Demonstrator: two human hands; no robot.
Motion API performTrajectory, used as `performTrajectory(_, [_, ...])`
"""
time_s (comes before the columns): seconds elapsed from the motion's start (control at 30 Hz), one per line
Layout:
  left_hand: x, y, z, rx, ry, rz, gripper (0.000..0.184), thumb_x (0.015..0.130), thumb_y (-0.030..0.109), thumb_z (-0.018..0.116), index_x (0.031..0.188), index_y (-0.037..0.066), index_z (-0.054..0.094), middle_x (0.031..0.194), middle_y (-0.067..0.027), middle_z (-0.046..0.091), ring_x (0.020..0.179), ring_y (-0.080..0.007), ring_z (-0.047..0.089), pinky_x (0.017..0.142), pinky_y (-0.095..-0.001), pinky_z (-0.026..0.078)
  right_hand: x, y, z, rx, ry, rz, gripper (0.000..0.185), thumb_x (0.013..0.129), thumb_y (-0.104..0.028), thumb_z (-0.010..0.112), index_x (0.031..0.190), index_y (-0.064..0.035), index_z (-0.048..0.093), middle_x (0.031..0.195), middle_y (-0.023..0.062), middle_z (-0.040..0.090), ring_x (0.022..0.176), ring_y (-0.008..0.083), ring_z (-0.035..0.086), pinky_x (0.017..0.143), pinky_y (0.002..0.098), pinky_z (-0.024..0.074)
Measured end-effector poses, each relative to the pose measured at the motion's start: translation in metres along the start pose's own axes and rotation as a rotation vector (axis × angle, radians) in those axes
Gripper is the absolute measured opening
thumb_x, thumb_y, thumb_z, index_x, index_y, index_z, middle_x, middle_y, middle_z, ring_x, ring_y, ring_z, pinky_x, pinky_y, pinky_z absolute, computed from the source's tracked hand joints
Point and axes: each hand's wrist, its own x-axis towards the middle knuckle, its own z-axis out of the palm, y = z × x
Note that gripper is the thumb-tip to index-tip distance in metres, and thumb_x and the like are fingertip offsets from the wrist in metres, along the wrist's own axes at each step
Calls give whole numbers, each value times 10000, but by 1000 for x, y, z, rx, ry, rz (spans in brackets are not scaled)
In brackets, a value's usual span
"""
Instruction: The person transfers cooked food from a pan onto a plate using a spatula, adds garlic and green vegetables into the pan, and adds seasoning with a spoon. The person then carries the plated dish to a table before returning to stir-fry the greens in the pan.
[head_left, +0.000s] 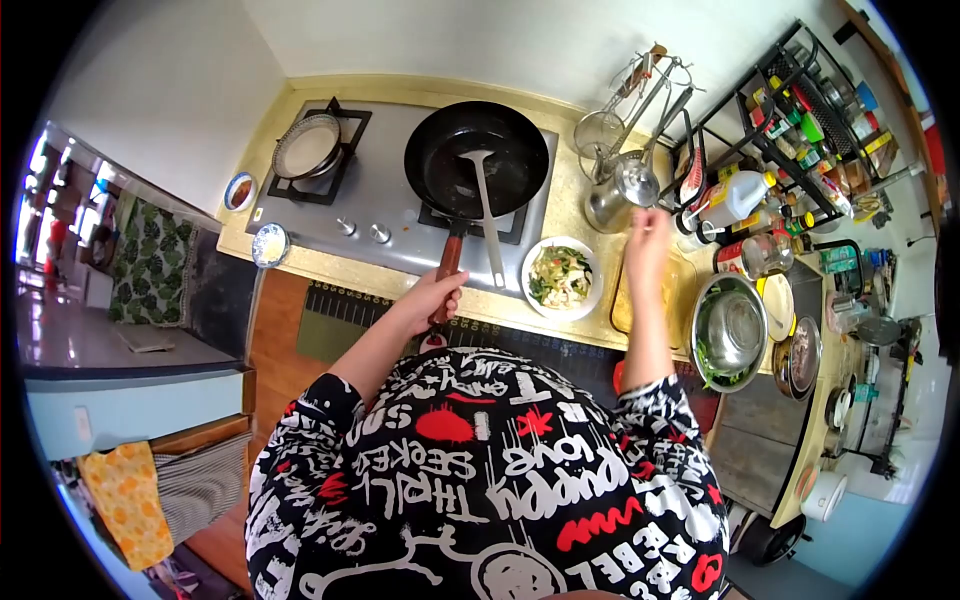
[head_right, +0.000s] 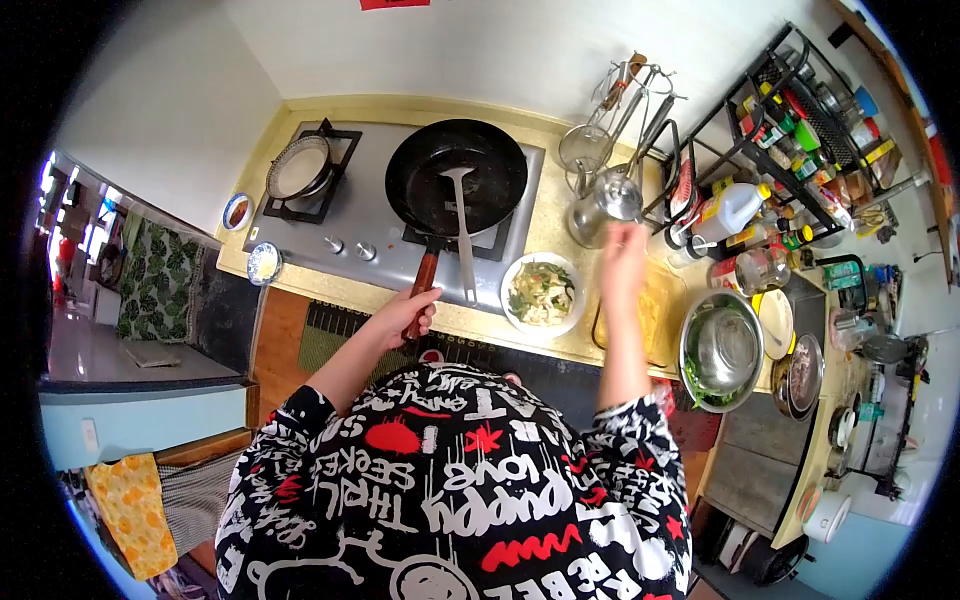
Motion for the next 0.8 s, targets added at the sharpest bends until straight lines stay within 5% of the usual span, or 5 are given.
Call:
performTrajectory(0.13, [3, 0, -5, 33, -43, 37, 282, 956, 309, 655, 1000, 93, 478, 734, 26, 515, 591, -69, 511, 533, -232, 468, -73, -126, 29, -16, -668, -24, 630, 896, -531, 634, 1203, -11, 454, 1094, 240, 651, 946, 396, 673, 838, 435, 532])
performTrajectory(0.4, [12, 6, -41, 273, -111, -74, 747, 995, 671, 253, 1272, 33, 526, 1004, -127, 657, 917, -213, 635, 865, -381, 522, -95, -121, 88, -218, -803, -249, 642, 849, -367, 726, 1249, -3, 378, 1144, 294, 619, 989, 441, 650, 822, 466, 533])
performTrajectory(0.5, [41, 8, -93, 1182, 632, 531, 603, 971, 577, 483, 1199, 23, 551, 1066, -156, 628, 921, -309, 625, 828, -401, 516, -96, -128, 89, -251, -750, -70, 578, 904, -448, 651, 1185, 12, 445, 1081, 276, 642, 986, 442, 647, 825, 468, 530])
performTrajectory(0.63, [41, 43, -150, 1741, 699, 631, 529, 870, 501, 655, 1169, 77, 555, 1071, -125, 547, 958, -302, 607, 802, -394, 526, -106, -146, 68, -178, -126, -549, 264, 889, -226, 693, 866, -27, 520, 776, 150, 520, 734, 347, 557, 659, 428, 452])
performTrajectory(0.8, [75, 49, -185, 2029, 446, 600, 482, 895, 475, 626, 1162, 91, 515, 1020, -118, 585, 922, -289, 627, 711, -392, 542, -153, -189, 56, -168, -812, -168, 400, 964, -381, 587, 1039, 5, 511, 892, 248, 668, 791, 446, 663, 699, 493, 528])
